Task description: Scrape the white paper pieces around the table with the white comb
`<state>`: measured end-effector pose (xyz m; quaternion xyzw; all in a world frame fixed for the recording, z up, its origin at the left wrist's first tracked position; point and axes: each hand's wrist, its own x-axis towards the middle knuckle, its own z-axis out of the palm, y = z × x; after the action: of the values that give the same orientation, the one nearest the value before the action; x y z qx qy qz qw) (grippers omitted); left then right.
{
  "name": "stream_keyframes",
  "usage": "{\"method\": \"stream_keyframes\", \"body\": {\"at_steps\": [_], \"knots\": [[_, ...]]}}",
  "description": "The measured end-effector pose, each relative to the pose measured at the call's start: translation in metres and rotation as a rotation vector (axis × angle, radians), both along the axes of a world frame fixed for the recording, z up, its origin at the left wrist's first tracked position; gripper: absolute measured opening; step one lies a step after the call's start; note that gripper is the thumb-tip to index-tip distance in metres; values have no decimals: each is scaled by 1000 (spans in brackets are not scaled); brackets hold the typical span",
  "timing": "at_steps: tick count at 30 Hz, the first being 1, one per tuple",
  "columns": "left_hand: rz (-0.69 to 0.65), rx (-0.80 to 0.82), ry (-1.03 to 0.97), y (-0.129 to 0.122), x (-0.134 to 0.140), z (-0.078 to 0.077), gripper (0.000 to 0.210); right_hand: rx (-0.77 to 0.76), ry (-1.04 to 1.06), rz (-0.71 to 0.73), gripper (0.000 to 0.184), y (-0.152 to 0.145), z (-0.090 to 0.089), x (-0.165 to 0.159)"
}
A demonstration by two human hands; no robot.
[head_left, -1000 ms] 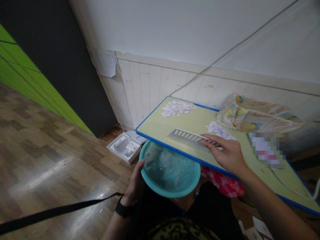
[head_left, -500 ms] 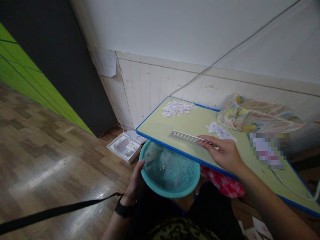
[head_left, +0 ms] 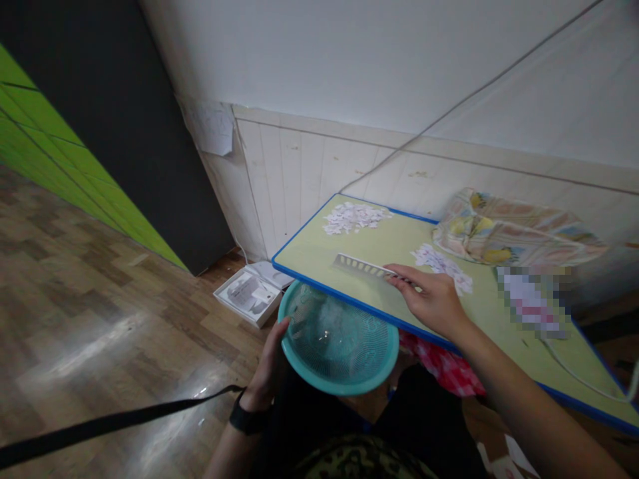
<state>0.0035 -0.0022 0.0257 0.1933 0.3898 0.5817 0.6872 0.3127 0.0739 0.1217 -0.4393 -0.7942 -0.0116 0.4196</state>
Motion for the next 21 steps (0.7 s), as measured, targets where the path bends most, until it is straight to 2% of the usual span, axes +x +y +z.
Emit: {"method": "stream_keyframes", "body": {"at_steps": [5, 9, 12, 15, 18, 21], "knots": [[-13, -2, -22, 0, -3, -3, 51, -27, 19, 75, 23, -27, 5, 2], [3, -8, -43, -2, -3, -7, 50, -33, 17, 23, 22, -35, 7, 7], [12, -24, -79, -5, -2, -7, 45, 35, 30, -83, 20, -16, 3, 18], [15, -15, -60, -6, 0, -7, 47, 56, 22, -154, 22, 22, -5, 28], [12, -2, -44, -5, 2, -8, 53, 21, 36, -129, 25, 58, -14, 32], [2, 4, -64, -5, 2, -9, 47, -32, 29, -75, 26, 73, -19, 32]]}}
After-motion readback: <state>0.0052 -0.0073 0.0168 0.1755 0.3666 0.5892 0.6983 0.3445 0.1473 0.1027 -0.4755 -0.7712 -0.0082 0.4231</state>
